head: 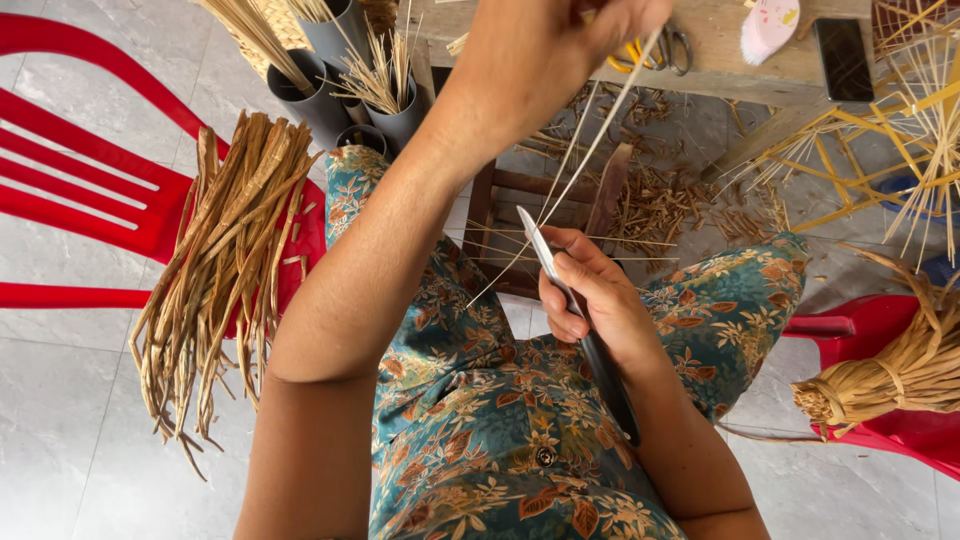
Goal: The person sits on a low stool and splits thin bamboo strips with a knife, shaving and pointing the ends to form skewers. They use shears at the start, bend and peel the split strips, and set finished sticks aside while raw bundles remain on the chair and floor.
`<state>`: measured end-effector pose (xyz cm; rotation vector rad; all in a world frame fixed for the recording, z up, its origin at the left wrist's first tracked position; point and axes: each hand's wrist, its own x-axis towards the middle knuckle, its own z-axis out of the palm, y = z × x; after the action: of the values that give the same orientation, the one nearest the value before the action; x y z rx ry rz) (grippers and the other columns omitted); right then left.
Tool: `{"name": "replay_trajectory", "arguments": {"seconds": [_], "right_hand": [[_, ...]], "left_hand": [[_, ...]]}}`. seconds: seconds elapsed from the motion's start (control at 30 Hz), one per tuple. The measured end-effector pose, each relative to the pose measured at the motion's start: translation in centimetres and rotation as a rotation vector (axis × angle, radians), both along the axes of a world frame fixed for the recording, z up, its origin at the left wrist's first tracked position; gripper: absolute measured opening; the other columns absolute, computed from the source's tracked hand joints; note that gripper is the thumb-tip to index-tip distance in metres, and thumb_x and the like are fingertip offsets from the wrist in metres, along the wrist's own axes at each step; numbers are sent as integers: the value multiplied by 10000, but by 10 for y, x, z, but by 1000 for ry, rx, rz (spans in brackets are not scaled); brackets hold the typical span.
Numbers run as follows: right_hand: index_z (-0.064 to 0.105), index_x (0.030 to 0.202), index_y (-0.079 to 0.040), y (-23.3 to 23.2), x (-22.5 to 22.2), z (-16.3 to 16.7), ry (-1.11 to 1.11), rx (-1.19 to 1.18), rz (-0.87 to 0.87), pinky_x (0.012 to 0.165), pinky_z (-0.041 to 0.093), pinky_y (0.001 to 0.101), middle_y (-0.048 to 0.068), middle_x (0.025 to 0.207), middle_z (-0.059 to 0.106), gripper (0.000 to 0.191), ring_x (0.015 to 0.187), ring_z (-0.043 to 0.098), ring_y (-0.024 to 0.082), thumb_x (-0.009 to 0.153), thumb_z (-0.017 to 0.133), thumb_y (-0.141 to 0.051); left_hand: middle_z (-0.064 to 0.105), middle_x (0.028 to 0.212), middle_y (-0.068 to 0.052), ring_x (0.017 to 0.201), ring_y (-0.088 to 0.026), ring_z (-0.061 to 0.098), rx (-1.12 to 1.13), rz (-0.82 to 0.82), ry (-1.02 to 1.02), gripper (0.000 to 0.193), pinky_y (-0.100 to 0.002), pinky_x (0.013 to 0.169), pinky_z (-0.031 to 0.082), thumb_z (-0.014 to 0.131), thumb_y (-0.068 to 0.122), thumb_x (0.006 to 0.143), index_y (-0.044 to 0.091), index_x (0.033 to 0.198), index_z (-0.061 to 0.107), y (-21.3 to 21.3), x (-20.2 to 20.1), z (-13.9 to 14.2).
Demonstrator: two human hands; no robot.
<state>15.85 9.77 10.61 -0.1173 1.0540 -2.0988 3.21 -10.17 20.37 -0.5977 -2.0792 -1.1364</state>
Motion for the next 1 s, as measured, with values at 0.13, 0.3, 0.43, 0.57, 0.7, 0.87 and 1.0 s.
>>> {"name": "replay_trajectory", "arguments": {"seconds": [0.13, 0.3, 0.43, 0.57, 0.7, 0.87, 1.0], "right_hand": [[533, 1380, -112, 8, -11, -8, 32, -25, -26, 463, 374, 224, 28, 754, 554, 321, 483, 428, 52, 1074, 528, -209], [544, 1368, -110, 10, -19, -22, 32, 22, -61, 470, 388, 240, 26, 743, 546, 318, 477, 427, 55, 1076, 524, -232], [543, 1369, -115, 5, -23, -35, 2, 41, -46, 464, 372, 236, 27, 743, 543, 321, 480, 423, 56, 1070, 532, -233], [543, 1361, -122, 3, -25, -44, -32, 67, -39, 457, 363, 236, 25, 740, 538, 313, 476, 423, 56, 1070, 535, -237], [538, 1363, -126, 5, -29, -51, -16, 84, -43, 460, 366, 244, 22, 749, 541, 320, 480, 428, 60, 1064, 540, -240], [526, 1377, -122, 5, -35, -63, -6, 114, -52, 453, 359, 242, 21, 737, 540, 342, 477, 430, 65, 1058, 547, -243], [529, 1384, -102, -1, -34, -80, -40, 189, -46, 432, 333, 233, 13, 703, 529, 369, 456, 416, 66, 1043, 573, -238]], "left_hand": [[680, 662, -11, 539, -58, 617, 54, -213, -493, 91, -265, 490, 494, 713, 133, 976, 73, 1003, 776, -6, 33, -28], [676, 694, -1, 579, -48, 589, 130, -320, -712, 109, -243, 518, 488, 710, 136, 975, 47, 997, 770, 0, 48, -64], [711, 734, 6, 656, -53, 637, 121, -273, -620, 119, -238, 597, 522, 691, 120, 993, 37, 959, 769, -1, 43, -88], [700, 745, -9, 648, -66, 610, 149, -289, -641, 110, -252, 575, 505, 701, 129, 983, 43, 996, 769, -1, 37, -106], [765, 1017, -54, 934, -106, 727, 285, -574, -402, 131, -293, 808, 607, 704, 84, 1029, 2, 1121, 749, 4, 34, -119], [724, 789, 5, 696, -64, 661, 137, -321, -494, 113, -249, 631, 542, 686, 116, 993, 42, 988, 772, 2, 32, -123], [681, 723, 13, 612, -46, 571, 280, -201, -659, 145, -247, 549, 488, 698, 162, 1008, 65, 939, 782, -1, 23, -118]]}}
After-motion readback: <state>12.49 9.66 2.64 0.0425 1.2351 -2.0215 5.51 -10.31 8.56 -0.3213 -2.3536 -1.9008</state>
